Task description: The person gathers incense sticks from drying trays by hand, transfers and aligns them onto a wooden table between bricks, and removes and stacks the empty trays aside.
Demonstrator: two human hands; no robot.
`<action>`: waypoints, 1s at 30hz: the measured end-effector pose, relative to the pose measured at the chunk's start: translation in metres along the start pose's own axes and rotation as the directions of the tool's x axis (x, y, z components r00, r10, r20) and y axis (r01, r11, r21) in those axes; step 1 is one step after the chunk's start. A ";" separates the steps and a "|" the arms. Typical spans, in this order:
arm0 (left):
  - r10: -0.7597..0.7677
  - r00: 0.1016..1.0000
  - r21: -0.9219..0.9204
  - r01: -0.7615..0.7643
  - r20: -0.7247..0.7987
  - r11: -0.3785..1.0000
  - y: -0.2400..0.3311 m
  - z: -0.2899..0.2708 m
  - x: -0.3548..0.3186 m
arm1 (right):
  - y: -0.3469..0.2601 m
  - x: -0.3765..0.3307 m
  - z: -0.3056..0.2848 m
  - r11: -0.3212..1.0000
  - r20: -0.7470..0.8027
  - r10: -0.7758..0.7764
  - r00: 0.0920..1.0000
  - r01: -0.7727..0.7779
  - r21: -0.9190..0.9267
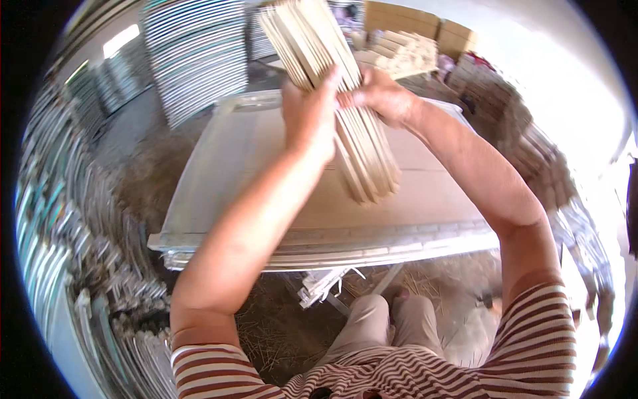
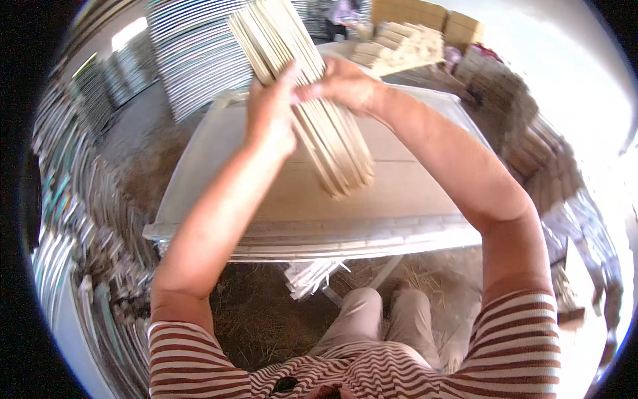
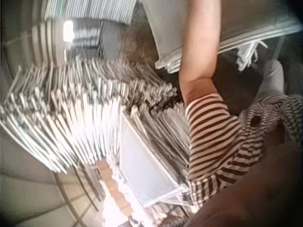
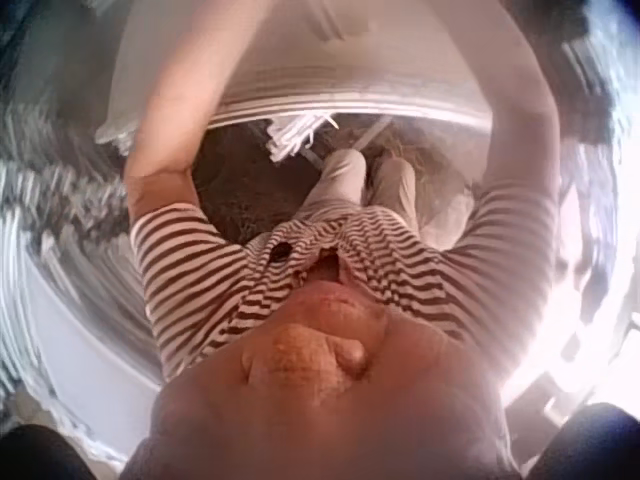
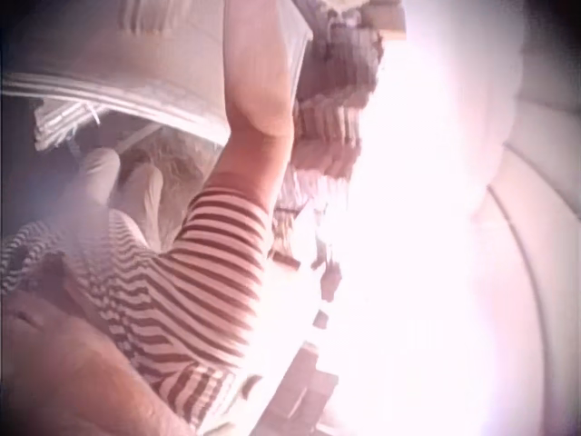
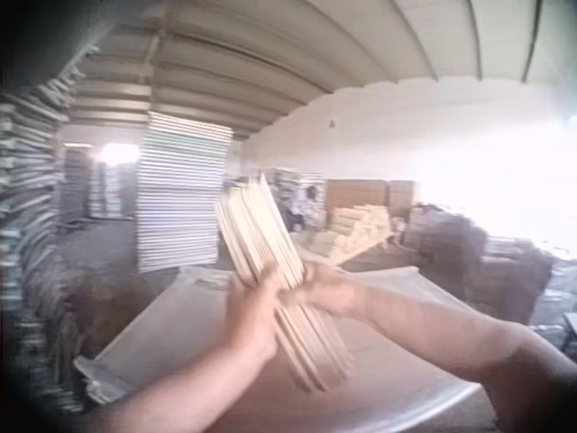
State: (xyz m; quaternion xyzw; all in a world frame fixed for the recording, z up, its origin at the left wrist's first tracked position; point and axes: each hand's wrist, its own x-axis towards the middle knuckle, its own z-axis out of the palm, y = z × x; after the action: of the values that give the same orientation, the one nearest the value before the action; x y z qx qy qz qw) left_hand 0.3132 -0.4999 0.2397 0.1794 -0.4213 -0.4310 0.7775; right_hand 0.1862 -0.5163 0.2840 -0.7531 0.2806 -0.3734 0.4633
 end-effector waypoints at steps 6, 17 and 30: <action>0.068 0.839 0.093 -0.140 0.540 0.986 0.022 0.007 -0.024 | 0.035 -0.048 -0.012 0.926 -0.166 -0.281 0.945 0.313 0.212; -0.439 0.750 0.304 0.324 0.495 0.896 0.048 0.053 -0.085 | -0.043 -0.176 0.002 0.908 -0.331 -0.174 0.927 0.021 -0.418; -0.390 -0.612 0.717 0.495 0.689 0.491 -0.130 0.347 -0.472 | 0.007 -0.632 0.049 0.982 -0.957 0.167 -0.238 0.125 0.140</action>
State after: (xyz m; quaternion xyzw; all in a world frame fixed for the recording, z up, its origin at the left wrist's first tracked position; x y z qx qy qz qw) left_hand -0.1644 -0.1564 0.1217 -0.0570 -0.6575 -0.7289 -0.1822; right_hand -0.1308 -0.0093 0.0723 -0.1183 0.5141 -0.8382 0.1384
